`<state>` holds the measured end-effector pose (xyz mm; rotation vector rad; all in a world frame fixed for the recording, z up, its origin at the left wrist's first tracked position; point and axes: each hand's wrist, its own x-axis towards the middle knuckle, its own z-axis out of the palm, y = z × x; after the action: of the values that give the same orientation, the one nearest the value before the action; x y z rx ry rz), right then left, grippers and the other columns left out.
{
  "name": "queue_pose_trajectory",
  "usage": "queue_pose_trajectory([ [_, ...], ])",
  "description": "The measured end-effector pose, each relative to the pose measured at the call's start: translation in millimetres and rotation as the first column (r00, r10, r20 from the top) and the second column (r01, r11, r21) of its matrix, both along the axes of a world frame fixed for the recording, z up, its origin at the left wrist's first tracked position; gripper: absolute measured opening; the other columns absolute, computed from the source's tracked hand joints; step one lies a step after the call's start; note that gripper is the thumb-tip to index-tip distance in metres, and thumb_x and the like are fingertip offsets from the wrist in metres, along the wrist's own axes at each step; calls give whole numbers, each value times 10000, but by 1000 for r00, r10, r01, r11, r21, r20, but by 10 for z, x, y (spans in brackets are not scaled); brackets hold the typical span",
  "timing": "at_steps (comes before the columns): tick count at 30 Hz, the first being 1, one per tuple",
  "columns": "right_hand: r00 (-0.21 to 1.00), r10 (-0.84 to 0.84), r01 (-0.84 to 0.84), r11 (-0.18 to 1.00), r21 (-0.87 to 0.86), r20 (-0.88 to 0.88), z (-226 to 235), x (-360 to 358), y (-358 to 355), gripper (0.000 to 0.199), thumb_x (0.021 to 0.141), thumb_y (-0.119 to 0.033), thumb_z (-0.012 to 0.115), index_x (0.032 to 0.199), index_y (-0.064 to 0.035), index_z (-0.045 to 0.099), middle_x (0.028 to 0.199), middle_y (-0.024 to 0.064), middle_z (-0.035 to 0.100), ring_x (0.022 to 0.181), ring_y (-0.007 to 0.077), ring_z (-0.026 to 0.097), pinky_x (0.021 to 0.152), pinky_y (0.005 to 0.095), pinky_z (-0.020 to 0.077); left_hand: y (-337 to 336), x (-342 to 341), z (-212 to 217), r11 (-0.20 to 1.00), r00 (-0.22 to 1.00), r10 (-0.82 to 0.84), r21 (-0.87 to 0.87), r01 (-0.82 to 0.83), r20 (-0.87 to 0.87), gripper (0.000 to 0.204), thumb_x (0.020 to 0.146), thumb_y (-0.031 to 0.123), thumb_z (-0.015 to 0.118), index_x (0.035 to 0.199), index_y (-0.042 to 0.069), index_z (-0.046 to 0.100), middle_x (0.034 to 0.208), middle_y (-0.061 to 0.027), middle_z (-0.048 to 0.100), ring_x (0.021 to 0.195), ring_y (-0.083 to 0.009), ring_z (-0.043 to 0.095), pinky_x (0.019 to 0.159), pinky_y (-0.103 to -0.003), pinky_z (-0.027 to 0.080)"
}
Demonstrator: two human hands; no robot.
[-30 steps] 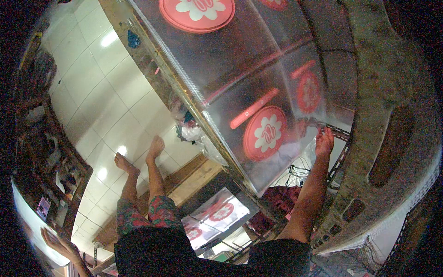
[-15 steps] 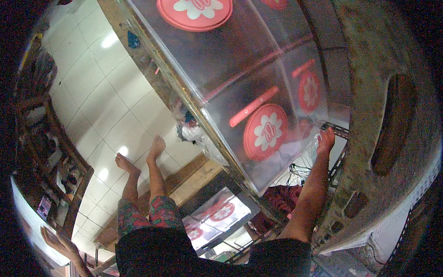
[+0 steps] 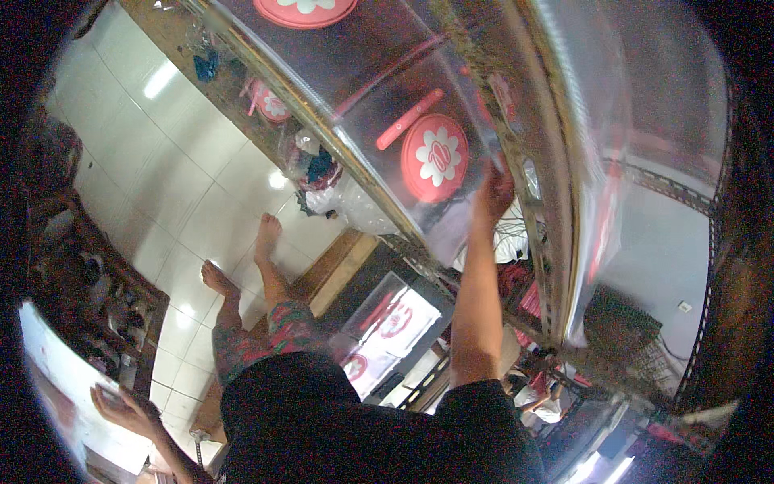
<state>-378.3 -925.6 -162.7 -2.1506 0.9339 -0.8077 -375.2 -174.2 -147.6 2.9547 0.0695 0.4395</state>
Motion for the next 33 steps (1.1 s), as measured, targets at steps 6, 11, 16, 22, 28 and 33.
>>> queue_pose_trajectory([
  [6,962,239,-274,858,434,135,-42,-166,2296,206,965,-24,519,1149,-31,612,1039,63,649,900,172,653,874,333,527,43,14,11,989,997,-64,-135,59,-31,495,964,251,605,1376,-8,512,1509,-237,350,1413,-382,317,1154,-519,256],
  [11,817,484,-535,435,724,313,-454,-520,3879,310,930,75,459,1180,-42,600,1107,45,620,954,140,636,826,288,522,-62,-44,191,899,996,-94,-432,80,-11,475,917,130,614,1365,6,518,1496,-244,365,1411,-395,320,1163,-508,229],
  [16,683,728,-413,313,856,64,-374,-591,4831,279,965,-41,527,1239,-21,575,1030,77,658,903,141,660,780,273,540,114,-163,382,632,985,-170,-763,137,37,406,907,27,557,1307,-42,533,1455,-229,424,1379,-373,378,1158,-458,262],
  [22,548,798,-265,449,854,-249,-1255,-648,4673,303,963,-206,601,1212,-32,614,989,92,656,856,166,646,712,301,546,628,-288,816,565,987,-135,-811,152,91,262,876,10,598,1134,-37,621,1192,-200,619,1151,-340,582,1030,-403,422],
  [28,353,778,-37,566,824,-519,-1882,-812,3688,253,915,-153,583,1109,6,616,852,143,652,620,238,639,515,361,532,1075,-719,928,649,985,95,-759,46,141,276,868,54,640,1137,-6,627,1232,-196,593,1157,-361,571,987,-401,454],
  [33,217,842,-340,539,770,-494,-1342,-322,4035,273,900,-112,587,1147,6,588,926,142,641,715,285,700,543,378,541,1271,-1116,708,803,915,376,-544,-243,147,428,811,137,705,1199,-2,593,1330,-221,527,1249,-404,490,1057,-461,405],
])
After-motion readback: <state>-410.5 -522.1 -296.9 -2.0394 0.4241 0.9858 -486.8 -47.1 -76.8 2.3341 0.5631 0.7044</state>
